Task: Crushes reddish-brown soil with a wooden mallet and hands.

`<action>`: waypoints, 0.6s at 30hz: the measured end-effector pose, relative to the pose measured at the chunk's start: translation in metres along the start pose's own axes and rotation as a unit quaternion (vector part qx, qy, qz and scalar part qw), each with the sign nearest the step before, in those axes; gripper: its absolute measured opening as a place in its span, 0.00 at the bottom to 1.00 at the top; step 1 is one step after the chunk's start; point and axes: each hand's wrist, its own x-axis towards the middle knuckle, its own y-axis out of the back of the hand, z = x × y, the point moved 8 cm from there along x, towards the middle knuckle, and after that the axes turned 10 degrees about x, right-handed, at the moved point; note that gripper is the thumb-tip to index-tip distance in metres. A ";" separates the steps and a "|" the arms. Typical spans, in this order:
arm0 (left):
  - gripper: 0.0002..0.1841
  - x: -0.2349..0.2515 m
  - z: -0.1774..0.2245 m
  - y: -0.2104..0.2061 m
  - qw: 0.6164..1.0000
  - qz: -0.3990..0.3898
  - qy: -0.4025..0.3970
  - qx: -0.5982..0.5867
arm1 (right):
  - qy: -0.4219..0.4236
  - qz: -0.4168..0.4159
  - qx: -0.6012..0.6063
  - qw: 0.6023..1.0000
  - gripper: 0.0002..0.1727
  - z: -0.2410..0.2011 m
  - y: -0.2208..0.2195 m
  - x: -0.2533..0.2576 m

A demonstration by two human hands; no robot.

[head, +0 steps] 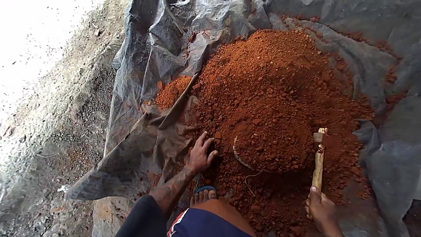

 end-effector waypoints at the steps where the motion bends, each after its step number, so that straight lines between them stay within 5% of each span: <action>1: 0.37 -0.006 0.002 0.001 0.999 0.000 -0.010 -0.031 | 0.003 -0.001 -0.001 1.000 0.32 0.001 0.001 0.000; 6: 0.37 0.055 -0.033 0.053 0.996 0.094 -0.005 0.000 | -0.005 -0.017 0.012 1.000 0.32 0.007 0.002 0.003; 10: 0.33 0.135 -0.051 0.050 0.996 0.057 -0.019 0.069 | 0.000 0.059 -0.042 0.997 0.31 -0.011 0.018 -0.006; 15: 0.31 0.105 0.007 0.007 0.993 0.017 -0.116 0.002 | 0.270 0.189 -0.043 0.943 0.31 -0.108 0.029 -0.048; 18: 0.35 0.059 0.011 0.001 0.991 -0.031 -0.113 -0.064 | 0.447 0.169 -0.024 0.878 0.31 -0.178 -0.008 -0.093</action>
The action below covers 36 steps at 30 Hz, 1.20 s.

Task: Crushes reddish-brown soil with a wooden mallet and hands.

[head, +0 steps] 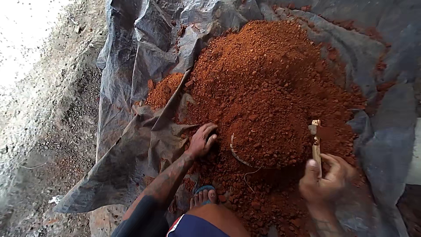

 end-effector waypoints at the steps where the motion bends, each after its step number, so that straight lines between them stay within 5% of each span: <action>1: 0.38 -0.013 0.004 0.000 1.000 -0.009 -0.010 -0.019 | 0.046 -0.023 0.026 0.998 0.30 -0.027 -0.017 0.003; 3: 0.41 -0.035 0.006 0.011 0.999 -0.004 -0.005 -0.050 | 0.117 -0.085 0.082 0.986 0.29 -0.080 -0.062 0.009; 7: 0.40 -0.098 -0.022 0.035 0.981 0.146 0.127 0.005 | 0.138 -0.305 0.142 0.931 0.27 -0.139 -0.180 0.008; 11: 0.46 -0.144 -0.014 0.005 0.954 0.187 0.188 0.141 | 0.086 -0.536 0.032 0.839 0.32 -0.148 -0.291 -0.006; 15: 0.47 -0.133 -0.006 -0.020 0.908 0.250 0.301 0.148 | 0.156 -0.592 -0.089 0.786 0.43 -0.134 -0.325 -0.044; 19: 0.44 -0.113 -0.001 -0.027 0.906 0.280 0.318 0.017 | 0.135 -0.491 -0.002 0.861 0.36 -0.122 -0.294 -0.078; 22: 0.43 -0.097 0.001 -0.022 0.892 0.321 0.276 -0.157 | 0.070 -0.327 0.166 0.928 0.30 -0.111 -0.268 -0.084; 28: 0.28 -0.066 0.030 -0.001 0.867 0.337 0.197 -0.310 | -0.127 -0.137 0.401 0.897 0.20 -0.092 -0.233 -0.068; 32: 0.31 -0.031 0.093 0.032 0.883 0.300 0.070 -0.355 | -0.117 -0.038 0.476 0.871 0.19 -0.105 -0.168 -0.033; 36: 0.29 0.036 0.160 0.047 0.901 0.280 -0.040 -0.330 | -0.043 0.048 0.425 0.903 0.21 -0.099 -0.099 0.027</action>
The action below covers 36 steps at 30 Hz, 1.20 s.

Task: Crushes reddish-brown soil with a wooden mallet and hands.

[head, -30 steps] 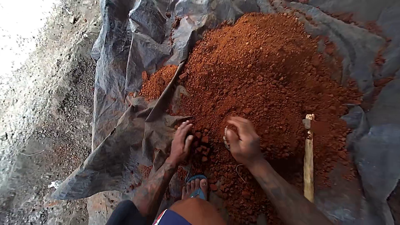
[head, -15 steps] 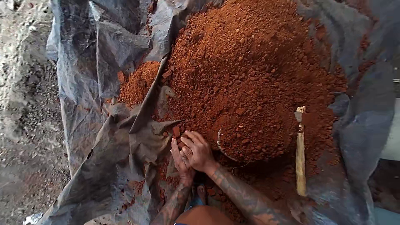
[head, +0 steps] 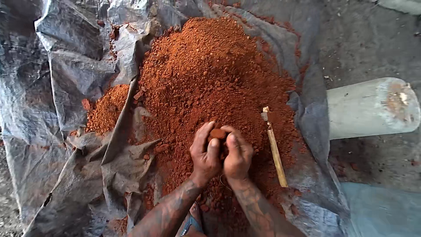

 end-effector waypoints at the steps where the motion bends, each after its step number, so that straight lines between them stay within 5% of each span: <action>1: 0.28 0.012 0.003 -0.018 0.999 -0.023 -0.024 0.016 | 0.032 0.004 -0.041 0.999 0.22 -0.004 0.011 0.016; 3: 0.26 0.029 -0.011 -0.055 0.984 -0.100 -0.073 0.125 | 0.078 -0.008 -0.170 0.982 0.22 0.007 0.032 0.043; 6: 0.27 0.031 -0.058 -0.095 0.893 -0.248 -0.098 0.363 | 0.037 -0.088 -0.364 0.927 0.26 0.064 0.055 0.059; 8: 0.27 0.034 -0.064 -0.098 0.876 -0.283 -0.092 0.380 | 0.005 -0.136 -0.386 0.912 0.28 0.076 0.062 0.062; 11: 0.28 0.037 -0.054 -0.050 0.911 -0.258 -0.051 0.319 | -0.014 -0.146 -0.338 0.930 0.32 0.048 0.079 0.060; 13: 0.29 0.038 -0.063 0.012 0.923 -0.199 -0.021 0.330 | 0.033 -0.066 -0.290 0.954 0.32 0.019 0.114 0.049; 17: 0.32 0.009 -0.145 0.114 0.859 -0.188 0.043 0.473 | 0.014 0.009 -0.311 0.950 0.30 0.034 0.181 -0.018; 20: 0.35 -0.026 -0.171 0.123 0.822 -0.258 -0.022 0.507 | -0.053 -0.021 -0.412 0.910 0.36 0.081 0.204 -0.071; 26: 0.46 -0.121 -0.135 0.107 0.876 -0.198 0.025 0.440 | -0.112 -0.023 -0.481 0.869 0.51 0.108 0.164 -0.170; 30: 0.44 -0.153 -0.118 0.078 0.905 -0.144 0.047 0.397 | -0.104 0.030 -0.440 0.892 0.48 0.104 0.113 -0.198; 36: 0.36 -0.170 -0.090 0.027 0.949 -0.170 0.111 0.239 | -0.115 0.101 -0.308 0.939 0.46 0.097 0.075 -0.206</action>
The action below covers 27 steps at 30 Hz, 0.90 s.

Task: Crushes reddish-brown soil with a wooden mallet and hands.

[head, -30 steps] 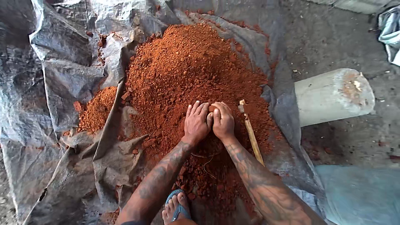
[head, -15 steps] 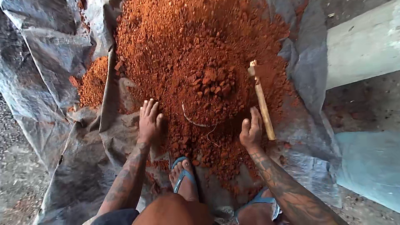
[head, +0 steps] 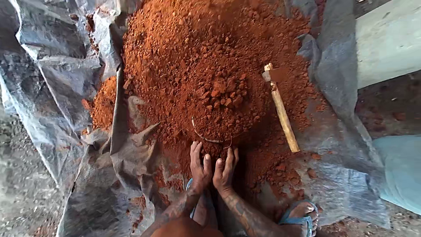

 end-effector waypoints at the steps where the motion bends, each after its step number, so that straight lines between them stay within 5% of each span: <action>1: 0.35 -0.003 0.006 -0.005 0.999 -0.009 0.012 -0.038 | -0.019 0.003 0.032 0.999 0.44 -0.001 0.002 0.000; 8: 0.25 0.002 0.061 -0.011 0.969 -0.055 -0.016 -0.242 | -0.101 0.069 0.233 0.965 0.30 -0.031 0.041 0.021; 16: 0.26 0.111 0.172 0.036 0.958 0.063 -0.212 -0.183 | 0.098 0.046 0.327 0.939 0.32 -0.129 0.048 0.145; 19: 0.25 0.161 0.160 0.022 0.969 0.051 -0.239 -0.023 | 0.058 -0.013 0.235 0.970 0.27 -0.128 0.028 0.188; 22: 0.31 0.189 0.129 0.023 0.975 -0.023 -0.196 0.100 | 0.058 -0.066 0.112 0.990 0.32 -0.118 0.054 0.208; 25: 0.26 0.182 0.105 0.069 0.987 0.060 -0.134 0.058 | 0.085 -0.042 -0.018 0.995 0.36 -0.079 0.120 0.218; 27: 0.21 0.176 0.088 0.089 0.988 0.128 -0.084 0.027 | -0.058 -0.106 -0.154 0.981 0.41 -0.027 0.149 0.224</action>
